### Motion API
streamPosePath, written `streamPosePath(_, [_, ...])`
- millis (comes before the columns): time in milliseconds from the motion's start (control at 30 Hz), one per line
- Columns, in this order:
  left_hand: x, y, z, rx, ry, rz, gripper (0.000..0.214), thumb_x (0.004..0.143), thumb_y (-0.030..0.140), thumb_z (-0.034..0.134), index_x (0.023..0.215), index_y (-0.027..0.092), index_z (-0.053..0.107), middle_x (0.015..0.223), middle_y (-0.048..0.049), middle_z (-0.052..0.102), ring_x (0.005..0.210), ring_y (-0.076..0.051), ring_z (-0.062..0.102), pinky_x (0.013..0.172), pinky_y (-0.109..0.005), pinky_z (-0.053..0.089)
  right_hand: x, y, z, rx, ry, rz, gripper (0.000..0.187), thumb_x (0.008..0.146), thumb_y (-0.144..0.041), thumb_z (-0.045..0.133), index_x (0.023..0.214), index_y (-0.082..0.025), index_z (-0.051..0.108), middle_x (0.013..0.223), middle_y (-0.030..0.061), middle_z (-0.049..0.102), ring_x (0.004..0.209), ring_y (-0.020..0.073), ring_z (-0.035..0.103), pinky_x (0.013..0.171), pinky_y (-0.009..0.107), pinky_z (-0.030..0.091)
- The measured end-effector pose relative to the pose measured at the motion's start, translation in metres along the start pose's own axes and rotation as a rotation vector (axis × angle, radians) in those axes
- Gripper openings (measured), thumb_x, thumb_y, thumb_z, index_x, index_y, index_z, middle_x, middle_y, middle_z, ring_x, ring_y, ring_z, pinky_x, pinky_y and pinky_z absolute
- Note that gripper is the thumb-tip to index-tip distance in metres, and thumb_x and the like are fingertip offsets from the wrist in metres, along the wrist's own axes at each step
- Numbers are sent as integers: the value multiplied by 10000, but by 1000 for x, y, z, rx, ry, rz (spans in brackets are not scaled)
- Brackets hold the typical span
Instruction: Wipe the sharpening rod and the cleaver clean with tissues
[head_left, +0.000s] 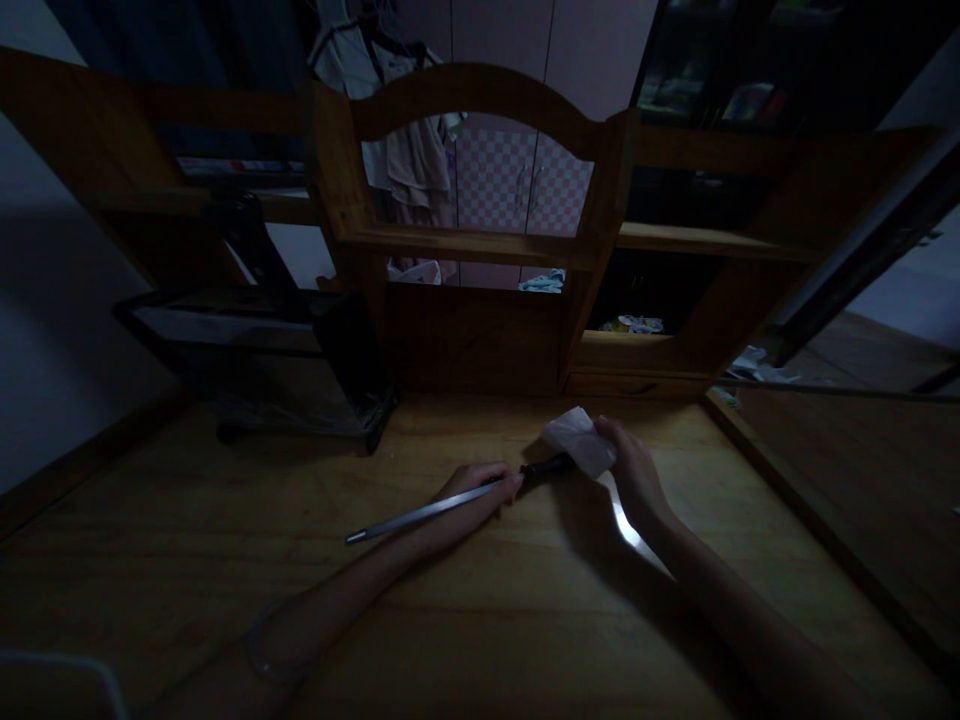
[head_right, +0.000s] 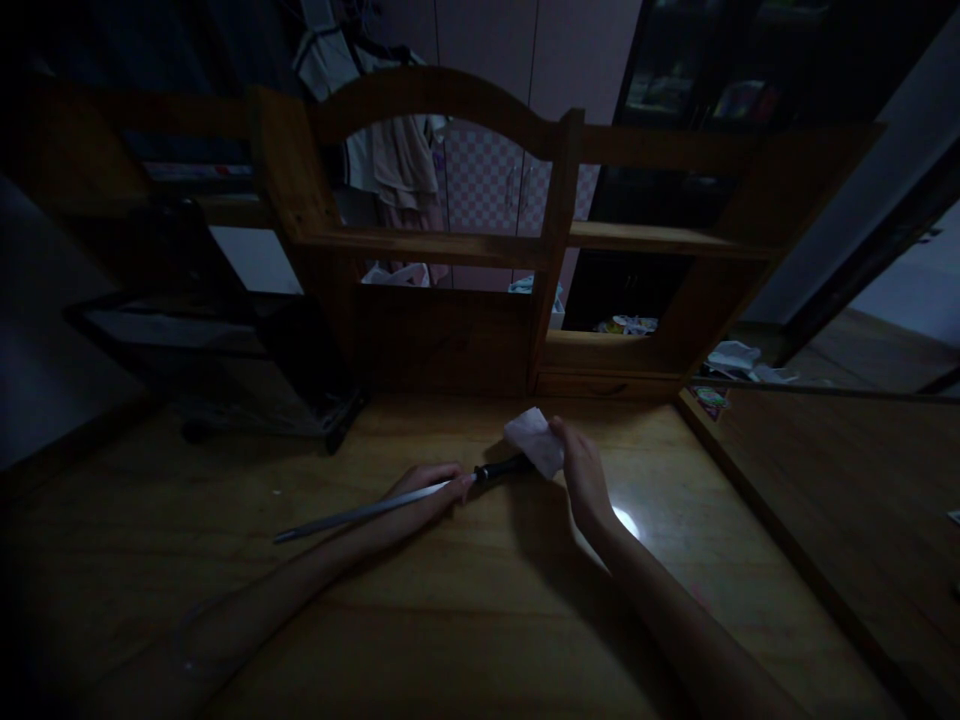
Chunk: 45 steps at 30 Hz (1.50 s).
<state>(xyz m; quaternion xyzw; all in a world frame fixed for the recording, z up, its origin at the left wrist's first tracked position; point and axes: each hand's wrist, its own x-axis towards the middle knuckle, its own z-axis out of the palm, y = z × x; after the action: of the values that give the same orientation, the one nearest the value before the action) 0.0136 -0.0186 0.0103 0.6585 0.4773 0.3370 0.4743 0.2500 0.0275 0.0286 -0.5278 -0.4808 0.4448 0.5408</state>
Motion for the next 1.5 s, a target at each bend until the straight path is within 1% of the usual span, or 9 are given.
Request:
streamPosePath(200, [1, -1, 1, -109, -33, -33, 437, 883, 528, 476, 725, 151, 630, 686, -7, 591, 597, -121, 547, 544, -207, 389, 1, -1, -1, -39, 68, -102, 348, 860, -488, 562, 775, -170, 677, 692, -12, 613, 651, 163, 517, 600, 257, 372])
streamPosePath(300, [2, -2, 1, -131, -40, -44, 412, 876, 492, 501, 717, 144, 650, 683, -18, 603, 593, -122, 551, 532, -203, 385, -1, -5, 0, -98, 95, -208, 343, 888, -467, 531, 835, -175, 703, 729, -2, 622, 715, 176, 537, 636, 257, 386])
streamPosePath(400, [4, -6, 0, -155, -35, -41, 367, 871, 431, 511, 717, 139, 672, 626, -13, 572, 570, -112, 517, 506, -193, 356, -6, -10, 3, -138, 62, -270, 354, 907, -462, 501, 889, -181, 715, 759, 11, 645, 759, 195, 565, 672, 268, 412])
streamPosePath(500, [7, -12, -1, -237, -60, -57, 365, 865, 420, 497, 718, 135, 673, 547, 16, 484, 497, -90, 433, 474, -190, 323, -9, -11, 5, -134, 30, -256, 370, 911, -462, 483, 942, -185, 726, 834, 30, 691, 807, 215, 599, 718, 288, 440])
streamPosePath(600, [9, -14, -4, -334, -134, -85, 419, 869, 460, 454, 721, 128, 664, 498, 45, 379, 430, -69, 326, 436, -192, 270, -9, -8, 3, -148, 37, -229, 388, 906, -453, 455, 985, -196, 734, 934, 51, 721, 895, 246, 617, 775, 314, 456])
streamPosePath(767, [8, -10, -8, -389, -198, -68, 444, 866, 490, 443, 729, 118, 643, 508, 44, 376, 414, -60, 285, 415, -209, 184, -7, -2, -2, -216, 28, -243, 410, 913, -417, 388, 1042, -215, 720, 1067, 61, 710, 997, 271, 614, 843, 353, 452])
streamPosePath(967, [6, -10, -7, -319, -169, -125, 262, 782, 411, 612, 765, 150, 596, 515, 67, 374, 430, -62, 304, 414, -204, 187, -10, -6, 0, -271, -21, -292, 408, 926, -397, 379, 1062, -223, 722, 1073, 49, 722, 1022, 275, 615, 854, 348, 453])
streamPosePath(1233, [6, -4, -4, -222, -7, -64, 292, 783, 446, 638, 825, 186, 510, 610, 66, 467, 468, -59, 348, 455, -188, 261, -15, -12, 2, -260, -32, -280, 401, 941, -396, 384, 1080, -232, 722, 1090, 36, 724, 1043, 270, 613, 826, 331, 464])
streamPosePath(1500, [3, 2, -5, -173, -17, -45, 256, 820, 430, 597, 810, 188, 515, 613, 66, 442, 486, -64, 350, 475, -189, 273, -15, -12, 4, -231, -56, -274, 414, 962, -427, 375, 1095, -232, 715, 1080, 30, 725, 1039, 270, 623, 846, 334, 451])
